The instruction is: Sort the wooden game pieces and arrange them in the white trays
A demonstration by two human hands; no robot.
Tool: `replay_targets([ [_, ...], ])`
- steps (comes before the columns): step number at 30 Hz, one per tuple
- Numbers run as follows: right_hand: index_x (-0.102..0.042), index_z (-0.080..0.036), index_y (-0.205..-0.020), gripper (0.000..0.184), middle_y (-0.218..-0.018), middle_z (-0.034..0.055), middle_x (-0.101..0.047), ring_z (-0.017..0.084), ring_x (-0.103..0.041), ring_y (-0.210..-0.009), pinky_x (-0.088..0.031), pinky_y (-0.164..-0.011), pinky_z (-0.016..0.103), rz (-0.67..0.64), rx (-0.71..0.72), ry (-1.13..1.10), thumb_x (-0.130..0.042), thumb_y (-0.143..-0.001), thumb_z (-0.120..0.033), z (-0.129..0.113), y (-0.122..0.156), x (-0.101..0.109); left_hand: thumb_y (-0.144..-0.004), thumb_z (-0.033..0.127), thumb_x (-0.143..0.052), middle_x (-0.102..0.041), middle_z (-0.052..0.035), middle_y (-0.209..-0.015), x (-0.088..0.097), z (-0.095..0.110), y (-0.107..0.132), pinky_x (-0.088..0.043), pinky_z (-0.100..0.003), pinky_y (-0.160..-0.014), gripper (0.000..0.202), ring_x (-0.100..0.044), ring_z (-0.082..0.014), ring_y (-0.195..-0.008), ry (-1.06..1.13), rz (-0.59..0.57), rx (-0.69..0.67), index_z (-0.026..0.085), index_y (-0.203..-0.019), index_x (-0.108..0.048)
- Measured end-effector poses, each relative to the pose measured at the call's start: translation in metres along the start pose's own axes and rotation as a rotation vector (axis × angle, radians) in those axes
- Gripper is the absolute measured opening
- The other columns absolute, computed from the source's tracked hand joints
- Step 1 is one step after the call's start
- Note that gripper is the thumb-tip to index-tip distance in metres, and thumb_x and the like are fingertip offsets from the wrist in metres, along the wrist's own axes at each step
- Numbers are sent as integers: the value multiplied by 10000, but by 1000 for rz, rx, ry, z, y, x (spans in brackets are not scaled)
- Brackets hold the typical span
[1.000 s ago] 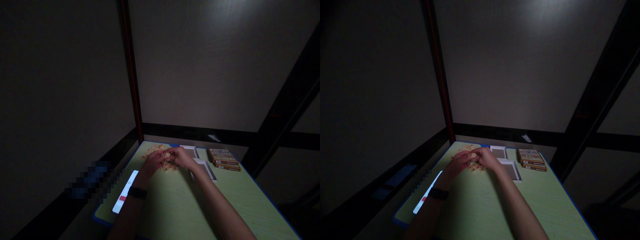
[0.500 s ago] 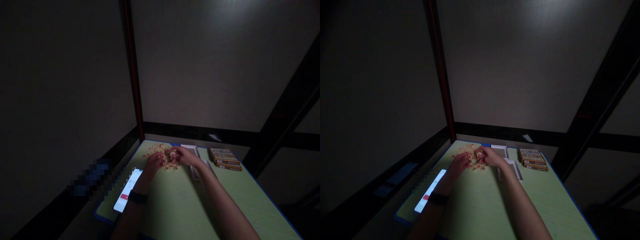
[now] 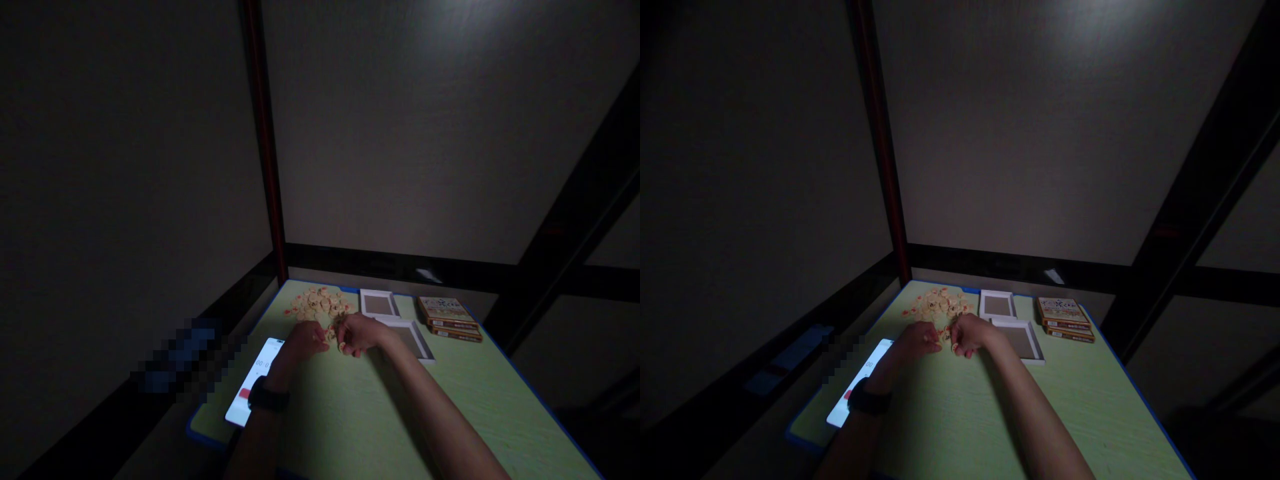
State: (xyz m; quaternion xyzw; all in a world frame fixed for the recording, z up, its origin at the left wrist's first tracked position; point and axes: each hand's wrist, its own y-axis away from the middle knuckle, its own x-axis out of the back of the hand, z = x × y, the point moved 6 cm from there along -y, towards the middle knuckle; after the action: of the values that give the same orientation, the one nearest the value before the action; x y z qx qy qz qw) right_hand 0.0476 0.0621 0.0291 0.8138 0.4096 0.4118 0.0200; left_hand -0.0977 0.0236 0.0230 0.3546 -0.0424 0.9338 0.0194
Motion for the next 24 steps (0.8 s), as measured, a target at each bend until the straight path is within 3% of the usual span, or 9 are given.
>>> replay_targets([
  [12, -567, -173, -684, 232, -532, -52, -605, 110, -615, -469, -444, -491, 175, 109, -3, 169, -636, -633, 43, -3, -7, -1, -629, 171, -727, -672, -16, -715, 1, 11, 6, -377, -277, -676, 75, -583, -192, -704, -57, 68, 8, 211, -675, -684],
  [20, -506, -187, -652, 226, -502, -73, -512, 107, -595, -499, -391, -512, 173, 186, 77, 259, -595, -666, 21, -15, -2, 5, -656, 150, -702, -633, -5, -668, 1, 7, 5, -379, -279, -689, 92, -591, -200, -726, -51, 74, 59, 206, -713, -658],
  [24, -529, -185, -648, 216, -516, -65, -525, 118, -598, -552, -387, -553, 186, 221, 102, 293, -623, -657, 10, -21, 3, 10, -711, 185, -687, -594, 11, -647, 5, 9, 2, -378, -274, -684, 92, -561, -180, -702, 36, 168, 54, 209, -694, -600],
])
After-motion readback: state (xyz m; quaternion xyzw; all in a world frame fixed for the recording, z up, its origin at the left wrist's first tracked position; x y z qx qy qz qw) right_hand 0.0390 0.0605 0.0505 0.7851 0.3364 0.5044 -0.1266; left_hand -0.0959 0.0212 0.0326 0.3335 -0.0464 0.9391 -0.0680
